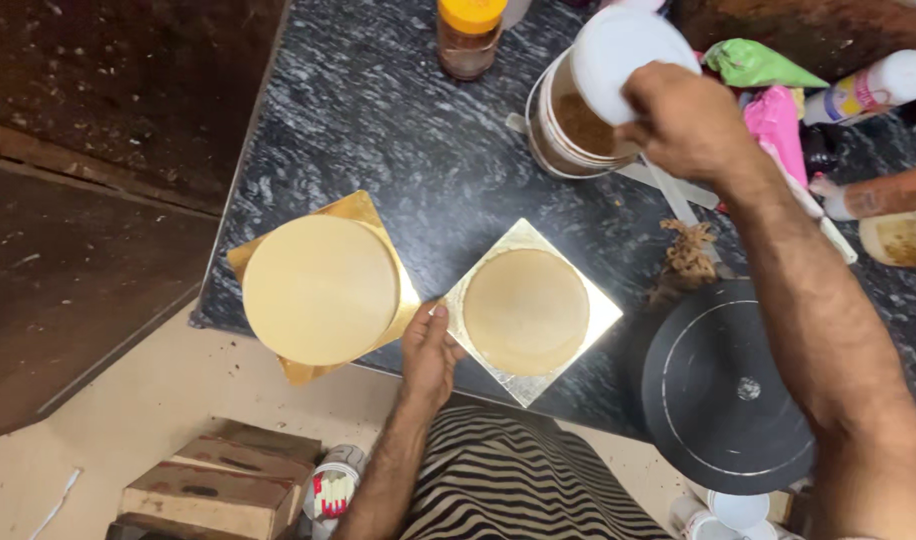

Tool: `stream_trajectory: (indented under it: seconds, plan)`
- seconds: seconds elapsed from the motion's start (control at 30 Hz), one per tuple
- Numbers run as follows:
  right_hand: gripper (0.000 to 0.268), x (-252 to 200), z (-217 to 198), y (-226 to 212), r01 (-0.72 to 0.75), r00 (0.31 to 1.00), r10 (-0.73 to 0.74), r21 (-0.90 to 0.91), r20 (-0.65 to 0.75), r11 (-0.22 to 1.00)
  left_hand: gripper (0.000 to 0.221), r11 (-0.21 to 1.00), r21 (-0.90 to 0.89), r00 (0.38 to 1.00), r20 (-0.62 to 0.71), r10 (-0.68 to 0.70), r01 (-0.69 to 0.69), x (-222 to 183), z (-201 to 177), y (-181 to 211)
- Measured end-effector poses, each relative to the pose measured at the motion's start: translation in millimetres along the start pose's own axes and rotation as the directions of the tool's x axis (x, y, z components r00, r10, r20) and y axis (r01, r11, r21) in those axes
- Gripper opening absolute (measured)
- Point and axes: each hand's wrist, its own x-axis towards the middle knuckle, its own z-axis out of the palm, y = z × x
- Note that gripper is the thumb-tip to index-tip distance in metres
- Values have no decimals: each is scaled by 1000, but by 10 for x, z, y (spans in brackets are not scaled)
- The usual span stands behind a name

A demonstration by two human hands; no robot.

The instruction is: The person frosts several small round cakes using a spatula, scraper, and by hand, placing them on individual gold boards and then onto a rotating stand to smooth the sides and apply a gold-leaf decoration.

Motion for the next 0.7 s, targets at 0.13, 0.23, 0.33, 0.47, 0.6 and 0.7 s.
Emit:
stream_trajectory:
  seconds: [0.13, 0.23, 0.33, 0.47, 0.6, 0.7]
  plan:
    - [42, -521, 76, 585, -254, 963, 269, 224, -37, 941, 28, 999, 22, 998, -40, 42, -41, -3, 70, -11]
    - [40, -899, 669, 971, -432, 895, 415, 84, 166, 898, 30, 997, 50, 997, -42, 64, -62, -47, 143, 48]
    - [32, -1169, 1330, 1105, -499, 837, 482, 2, 260, 866, 29, 998, 45, 995, -82, 55, -52, -75, 119, -39]
    - [15, -903, 1197, 1071, -529, 831, 548, 167, -96, 832, 26, 995, 53, 992, -91, 86, -81, 69, -61, -361]
    - [25, -23, 898, 688, -105, 932, 277, 556, -235, 824, 25, 996, 60, 991, -114, 68, -62, 257, -259, -704]
    - [43, 615, 1197, 525, -187, 976, 130, 363, 175, 913, 24, 994, 15, 993, -44, 110, -110, 357, -301, -833]
